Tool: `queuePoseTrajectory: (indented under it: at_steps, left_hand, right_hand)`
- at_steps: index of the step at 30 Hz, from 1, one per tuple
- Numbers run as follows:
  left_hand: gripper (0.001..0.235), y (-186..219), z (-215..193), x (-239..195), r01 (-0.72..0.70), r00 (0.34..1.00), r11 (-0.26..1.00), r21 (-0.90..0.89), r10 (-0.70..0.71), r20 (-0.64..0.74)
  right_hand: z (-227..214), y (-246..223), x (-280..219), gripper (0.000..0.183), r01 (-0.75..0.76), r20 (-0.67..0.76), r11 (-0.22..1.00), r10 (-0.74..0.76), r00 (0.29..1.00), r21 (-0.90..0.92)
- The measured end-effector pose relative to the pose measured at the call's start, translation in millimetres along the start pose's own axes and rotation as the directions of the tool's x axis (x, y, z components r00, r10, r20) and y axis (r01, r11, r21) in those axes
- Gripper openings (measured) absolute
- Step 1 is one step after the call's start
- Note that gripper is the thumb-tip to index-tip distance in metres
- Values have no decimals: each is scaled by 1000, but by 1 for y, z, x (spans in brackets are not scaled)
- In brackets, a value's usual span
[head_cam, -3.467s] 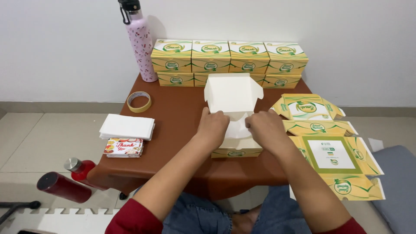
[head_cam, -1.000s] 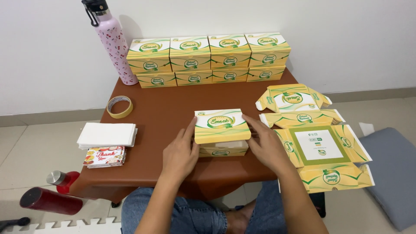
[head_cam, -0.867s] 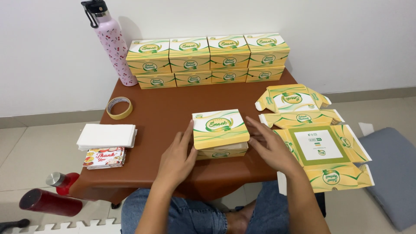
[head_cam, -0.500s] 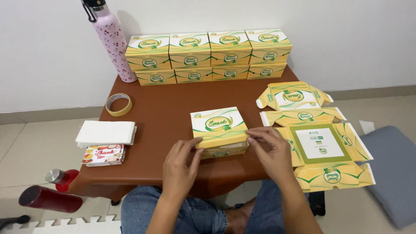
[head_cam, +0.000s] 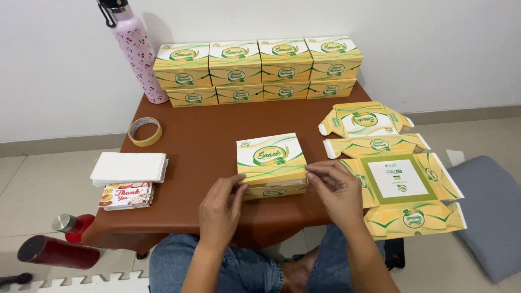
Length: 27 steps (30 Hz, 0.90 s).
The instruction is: Manually assembling cardboard snack boxes by folding flat templates along pre-scored lines and tucking in the flaps.
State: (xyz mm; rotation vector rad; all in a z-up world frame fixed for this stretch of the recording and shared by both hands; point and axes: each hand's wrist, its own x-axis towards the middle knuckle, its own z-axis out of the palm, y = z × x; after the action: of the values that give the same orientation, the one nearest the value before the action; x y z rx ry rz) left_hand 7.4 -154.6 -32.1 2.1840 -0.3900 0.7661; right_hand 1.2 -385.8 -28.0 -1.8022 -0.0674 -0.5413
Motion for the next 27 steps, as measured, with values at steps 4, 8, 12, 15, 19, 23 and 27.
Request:
queuePoseTrajectory:
  at_steps: [4,8,12,15,19,23,27]
  left_hand:
    - [21,-3,2,-2,42,999,999,-33,-42,28]
    - [20,-2,3,-2,-18,1000,1000,23,18,4]
    - [19,-4,5,-1,-40,999,998,51,41,-25]
    - [19,-7,8,-3,-52,997,996,67,55,-45]
    - [18,-9,9,-2,-81,996,994,77,83,-34]
    - [17,-11,8,-4,-38,998,999,33,40,-42]
    - [15,-11,7,-3,-14,999,1000,3,14,-33]
  right_hand:
    - [6,-3,-8,15,25,-59,988,-35,998,-150]
    - [2,-1,-10,16,80,-54,964,-97,994,-254]
    - [4,0,-6,17,159,-37,948,-176,984,-276]
    - [8,1,-7,16,182,-40,937,-203,978,-299]
    - [7,2,-8,18,221,-6,913,-237,971,-343]
    - [3,5,-7,19,209,17,926,-215,977,-313]
    - [5,4,-8,22,265,6,887,-284,959,-379]
